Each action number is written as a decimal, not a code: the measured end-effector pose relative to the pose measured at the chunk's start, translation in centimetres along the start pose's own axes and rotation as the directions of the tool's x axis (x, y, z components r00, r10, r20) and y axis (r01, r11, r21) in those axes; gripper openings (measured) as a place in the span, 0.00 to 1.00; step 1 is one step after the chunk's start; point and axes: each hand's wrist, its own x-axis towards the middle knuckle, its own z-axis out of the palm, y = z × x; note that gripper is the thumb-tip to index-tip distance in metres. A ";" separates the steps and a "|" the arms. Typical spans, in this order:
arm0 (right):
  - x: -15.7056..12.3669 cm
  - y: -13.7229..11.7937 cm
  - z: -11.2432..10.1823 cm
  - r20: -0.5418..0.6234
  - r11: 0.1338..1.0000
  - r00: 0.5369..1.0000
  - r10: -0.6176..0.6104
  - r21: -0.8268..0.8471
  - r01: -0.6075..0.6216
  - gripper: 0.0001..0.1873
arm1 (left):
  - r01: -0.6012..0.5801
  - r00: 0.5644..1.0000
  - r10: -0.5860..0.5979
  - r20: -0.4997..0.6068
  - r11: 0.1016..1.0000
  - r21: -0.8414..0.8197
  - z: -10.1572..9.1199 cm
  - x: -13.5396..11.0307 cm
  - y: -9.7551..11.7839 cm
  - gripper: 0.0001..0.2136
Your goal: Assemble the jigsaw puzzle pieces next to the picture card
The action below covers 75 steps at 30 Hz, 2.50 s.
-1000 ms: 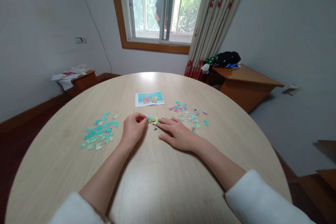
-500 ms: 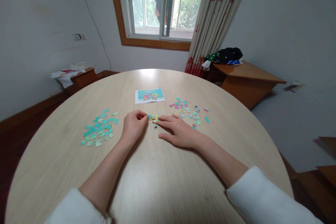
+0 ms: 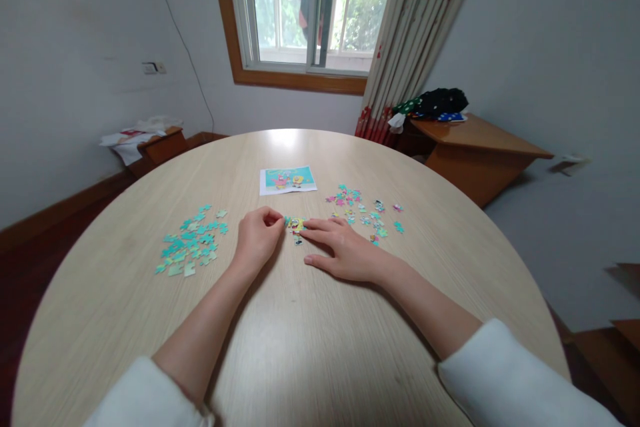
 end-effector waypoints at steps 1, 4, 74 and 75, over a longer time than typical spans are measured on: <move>0.0 0.0 0.0 -0.002 1.000 1.000 0.000 0.004 0.000 0.23 | -0.001 1.000 0.001 0.002 1.000 0.002 0.0 0.0 0.0 0.05; 0.0 0.1 0.1 -0.012 1.000 1.000 -0.002 0.017 0.002 0.22 | -0.006 1.000 0.006 0.007 1.000 0.013 0.0 -0.1 0.0 0.05; 0.1 0.0 -0.1 0.003 1.000 1.000 -0.003 -0.001 0.003 0.23 | -0.026 0.995 0.010 0.095 0.984 0.175 -0.2 -0.4 0.5 0.06; 0.1 0.0 0.0 0.004 1.000 1.000 -0.004 0.000 0.004 0.23 | -0.033 0.995 0.015 0.099 0.982 0.184 -0.2 -0.4 0.5 0.06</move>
